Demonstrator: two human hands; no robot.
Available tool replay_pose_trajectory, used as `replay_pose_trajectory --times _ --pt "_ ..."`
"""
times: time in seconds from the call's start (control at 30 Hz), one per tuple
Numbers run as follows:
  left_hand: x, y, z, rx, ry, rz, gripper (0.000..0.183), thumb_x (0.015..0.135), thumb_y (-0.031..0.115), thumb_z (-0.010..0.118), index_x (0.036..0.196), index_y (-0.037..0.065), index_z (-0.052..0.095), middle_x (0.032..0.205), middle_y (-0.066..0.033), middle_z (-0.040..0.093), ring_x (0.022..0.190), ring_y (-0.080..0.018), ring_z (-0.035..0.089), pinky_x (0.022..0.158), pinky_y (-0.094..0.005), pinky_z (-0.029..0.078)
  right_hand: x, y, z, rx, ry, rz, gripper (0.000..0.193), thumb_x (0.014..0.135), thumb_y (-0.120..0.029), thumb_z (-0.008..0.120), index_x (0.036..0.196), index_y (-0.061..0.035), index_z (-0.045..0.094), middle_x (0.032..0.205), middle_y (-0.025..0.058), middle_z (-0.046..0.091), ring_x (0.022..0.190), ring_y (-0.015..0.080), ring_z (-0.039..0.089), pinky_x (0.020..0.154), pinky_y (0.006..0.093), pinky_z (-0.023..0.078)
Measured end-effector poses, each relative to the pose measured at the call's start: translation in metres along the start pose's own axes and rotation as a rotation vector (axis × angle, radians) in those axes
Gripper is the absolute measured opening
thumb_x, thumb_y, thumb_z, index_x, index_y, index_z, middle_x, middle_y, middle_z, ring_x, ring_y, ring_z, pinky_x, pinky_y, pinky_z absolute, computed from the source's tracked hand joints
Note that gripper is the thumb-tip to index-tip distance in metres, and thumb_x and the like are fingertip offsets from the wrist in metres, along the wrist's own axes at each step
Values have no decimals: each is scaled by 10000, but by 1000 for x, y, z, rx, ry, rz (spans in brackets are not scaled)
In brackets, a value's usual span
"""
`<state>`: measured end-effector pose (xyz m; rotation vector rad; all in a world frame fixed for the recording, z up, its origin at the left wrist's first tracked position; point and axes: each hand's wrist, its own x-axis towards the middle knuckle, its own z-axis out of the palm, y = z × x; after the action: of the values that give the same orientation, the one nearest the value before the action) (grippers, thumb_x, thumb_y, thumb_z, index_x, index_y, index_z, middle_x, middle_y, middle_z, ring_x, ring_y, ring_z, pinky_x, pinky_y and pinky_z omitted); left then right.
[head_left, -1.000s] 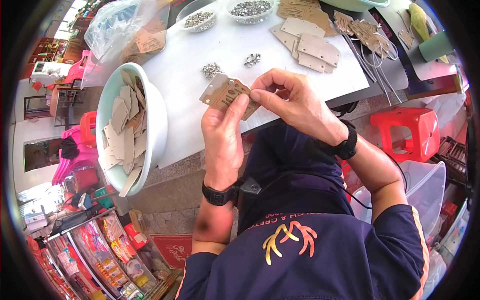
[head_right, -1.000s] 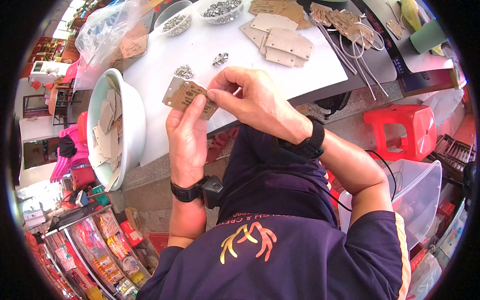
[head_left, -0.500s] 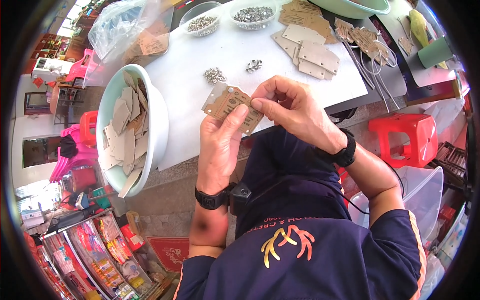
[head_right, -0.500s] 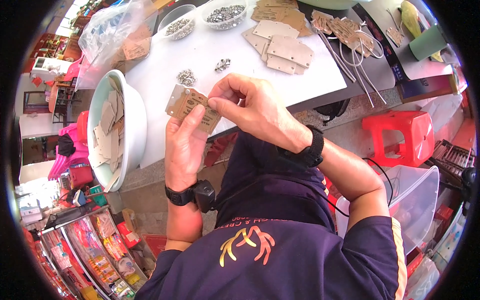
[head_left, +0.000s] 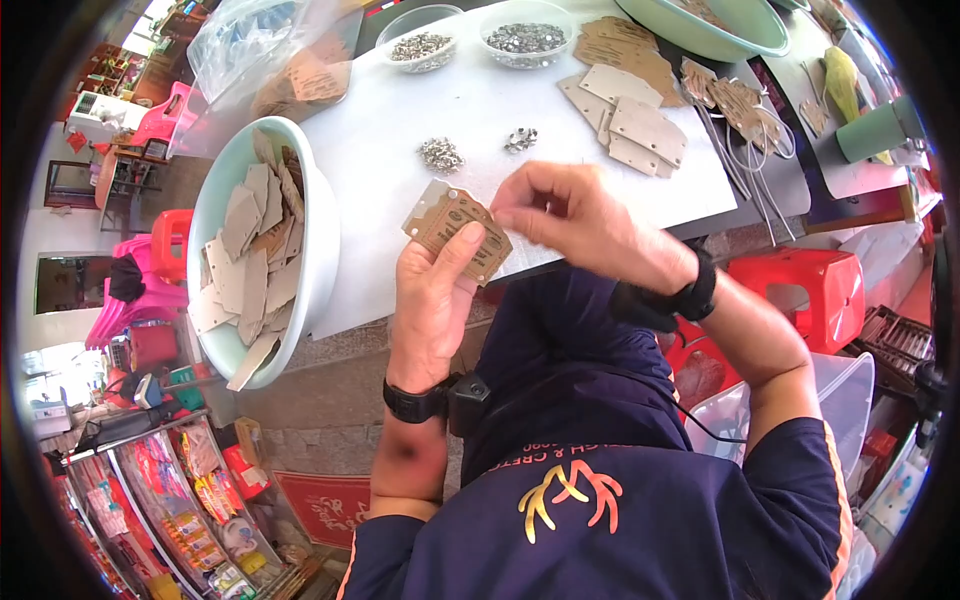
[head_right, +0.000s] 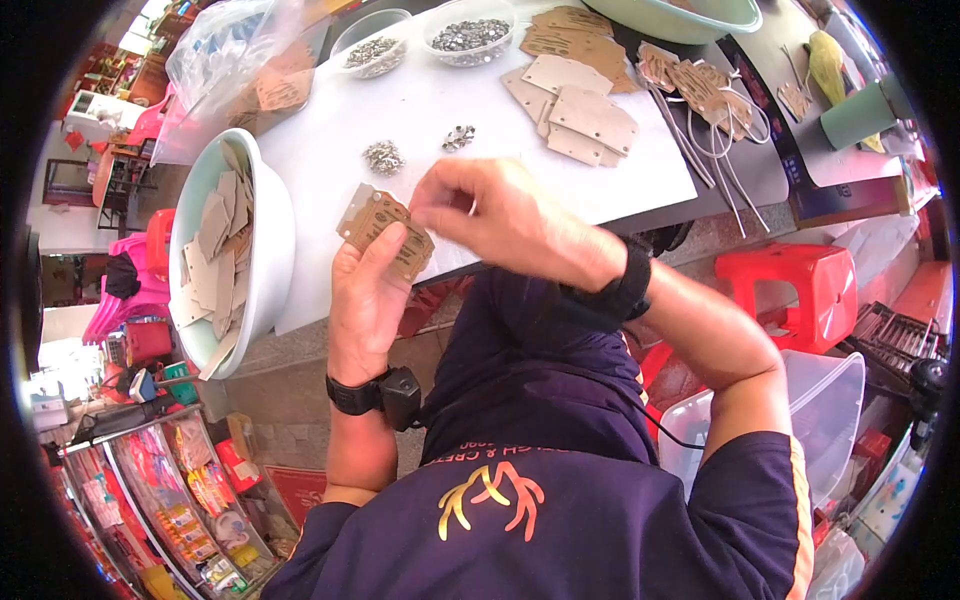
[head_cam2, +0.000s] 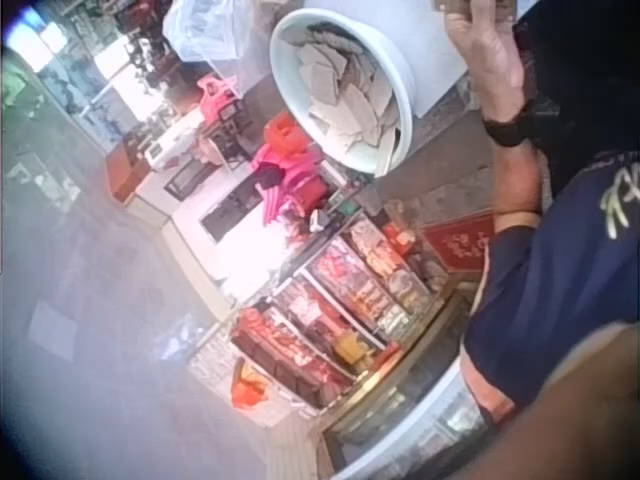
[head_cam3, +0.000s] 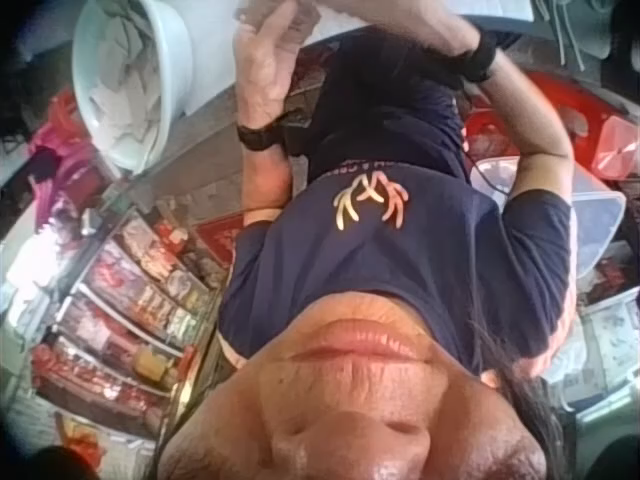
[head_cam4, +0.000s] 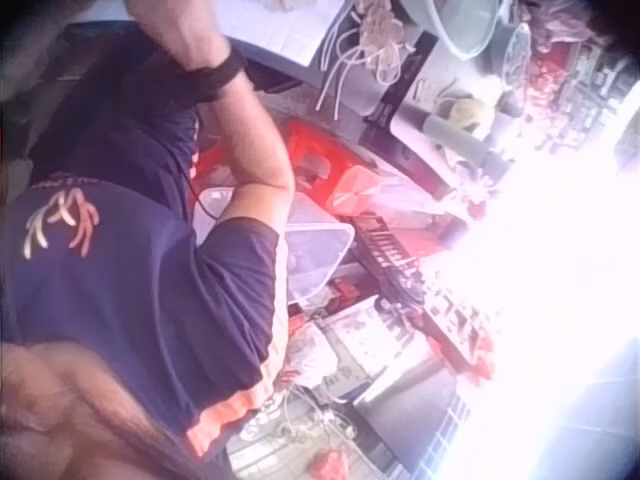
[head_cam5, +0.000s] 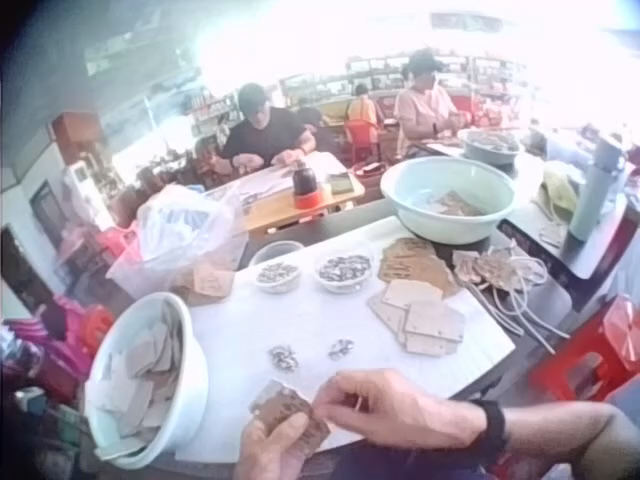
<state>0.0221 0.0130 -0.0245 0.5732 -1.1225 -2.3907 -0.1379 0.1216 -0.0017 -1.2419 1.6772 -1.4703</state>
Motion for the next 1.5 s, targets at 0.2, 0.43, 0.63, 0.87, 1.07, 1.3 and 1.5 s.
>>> replay_pose_trajectory --times 0.2,0.43,0.63,0.87,1.07,1.3,1.5 --pt "-2 -3 -6 45 26 87 242 918 79 628 1156 46 601 1047 -41 654 934 -133 634 838 -322 522 59 11 -58 -650 105 -147 176 871 -197 657 921 -29 679 737 78 657 679 133 616 643 292 491" --pt "0 -3 -13 -3 -38 64 240 924 68 615 1161 38 594 1065 -49 648 963 -137 629 851 -330 524 90 11 -61 -892 -193 -82 184 817 -188 637 867 -14 666 763 141 659 698 281 625 671 363 490" --pt "-1 -3 -13 -13 -47 68 270 924 67 614 1191 38 582 1081 -57 642 978 -143 626 863 -336 522 98 6 -48 -1063 -288 -134 170 811 -172 583 798 -10 633 760 160 634 740 336 613 678 416 477" --pt "0 -2 -11 -12 -36 70 270 933 68 614 1192 5 572 1069 -57 623 966 -133 617 857 -324 526 104 22 -55 -1022 -261 -166 177 854 -165 552 865 -4 625 846 173 641 841 352 611 745 430 480" --pt "0 -3 -13 -12 -52 67 256 934 66 614 1179 2 579 1054 -57 628 951 -134 622 846 -318 534 103 23 -64 -1007 -221 -203 172 864 -153 569 901 1 637 852 177 651 838 356 620 754 426 484" --pt "1 -3 -13 0 -54 56 252 933 71 619 1169 -7 578 1036 -56 630 942 -133 623 841 -317 534 104 15 -65 -968 -228 -199 165 836 -156 594 857 1 643 771 161 647 741 344 624 695 408 487" --pt "1 -2 -11 31 -45 63 248 934 78 619 1163 -9 579 1029 -55 630 938 -129 622 837 -317 532 104 14 -54 -973 -267 -167 166 815 -161 590 813 -2 639 757 165 638 738 341 621 690 421 482"
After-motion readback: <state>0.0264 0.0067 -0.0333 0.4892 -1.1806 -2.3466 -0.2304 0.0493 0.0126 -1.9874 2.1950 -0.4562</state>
